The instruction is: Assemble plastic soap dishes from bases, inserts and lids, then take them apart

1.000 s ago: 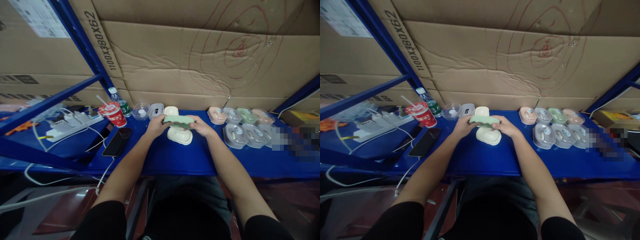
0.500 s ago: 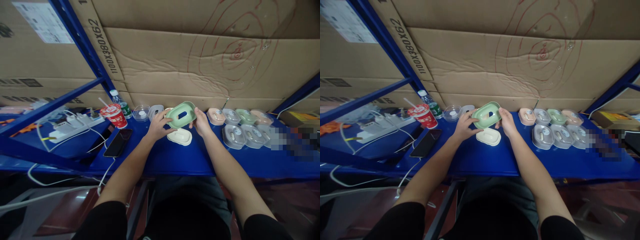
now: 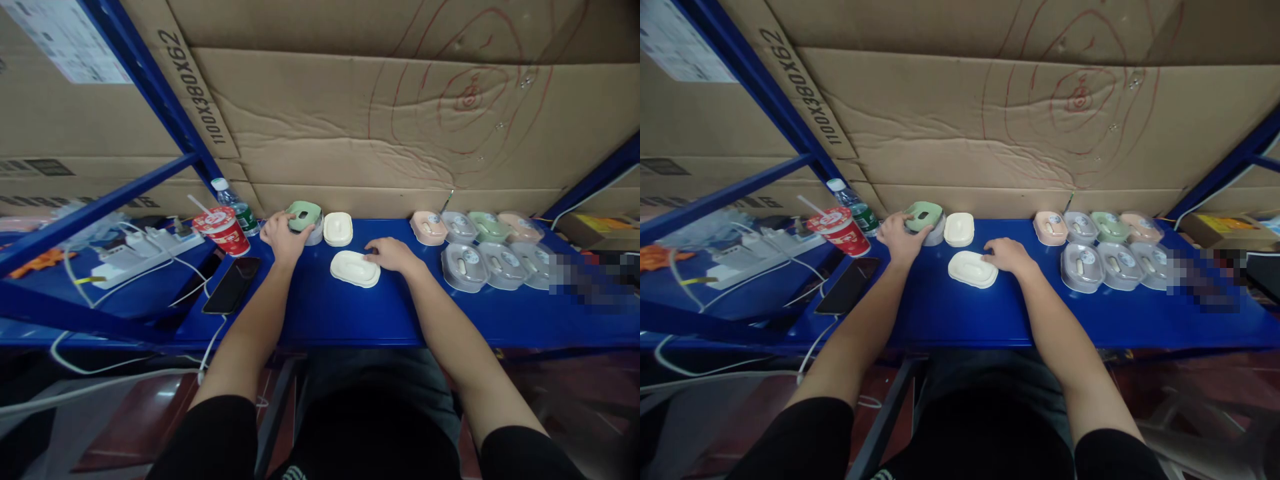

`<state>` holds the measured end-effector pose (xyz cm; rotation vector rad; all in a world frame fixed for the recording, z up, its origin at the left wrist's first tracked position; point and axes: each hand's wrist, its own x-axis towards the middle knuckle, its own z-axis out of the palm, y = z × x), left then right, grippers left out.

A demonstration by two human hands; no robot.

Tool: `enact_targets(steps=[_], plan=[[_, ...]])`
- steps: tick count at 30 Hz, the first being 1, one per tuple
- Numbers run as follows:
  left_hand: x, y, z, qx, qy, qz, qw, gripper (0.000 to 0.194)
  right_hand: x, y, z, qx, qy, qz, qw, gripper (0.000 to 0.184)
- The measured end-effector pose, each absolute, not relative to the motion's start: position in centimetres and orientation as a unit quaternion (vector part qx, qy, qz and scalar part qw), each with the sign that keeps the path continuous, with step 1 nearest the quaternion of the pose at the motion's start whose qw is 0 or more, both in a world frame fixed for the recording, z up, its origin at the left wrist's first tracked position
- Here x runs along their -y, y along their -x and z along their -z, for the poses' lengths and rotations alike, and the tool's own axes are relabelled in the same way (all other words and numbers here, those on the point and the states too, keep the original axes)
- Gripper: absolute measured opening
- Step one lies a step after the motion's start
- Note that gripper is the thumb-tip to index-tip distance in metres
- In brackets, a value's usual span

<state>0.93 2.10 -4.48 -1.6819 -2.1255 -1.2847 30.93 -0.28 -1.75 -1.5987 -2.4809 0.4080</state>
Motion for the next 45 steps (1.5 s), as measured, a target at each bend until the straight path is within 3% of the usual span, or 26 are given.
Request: enact_targets(steps=[3, 9, 17, 22, 30, 45], plan=[[-2.3, -1.1, 4.8, 0.705, 0.564, 0.426, 0.057, 0.053, 0.4, -30.7, 1.7, 0.831, 0.539, -0.118, 0.067, 0.023], [-2.2, -0.8, 5.0, 0.691, 0.583, 0.425, 0.043, 0.059, 0.6, -30.4, 1.5, 0.840, 0.520, -0.131, 0.083, 0.017], [-2.1, -0.8, 4.9, 0.679, 0.608, 0.408, 0.052, 0.057, -0.7, -29.7, 1.1, 0.706, 0.637, -0.146, 0.273, 0.016], [-2.1, -0.7, 4.9, 0.683, 0.606, 0.407, 0.040, 0.058, -3.4, -27.7, 0.5, 0.649, 0.710, -0.120, 0.244, 0.021], [-2.0, -0.6, 5.0, 0.668, 0.620, 0.412, 0.011, 0.063, -6.0, -22.5, 0.1, 0.690, 0.696, -0.078, 0.181, 0.038], [-2.0, -1.0, 4.8, 0.685, 0.616, 0.389, 0.009, 0.066, -6.5, -22.4, 1.4, 0.688, 0.702, -0.055, 0.176, 0.038]])
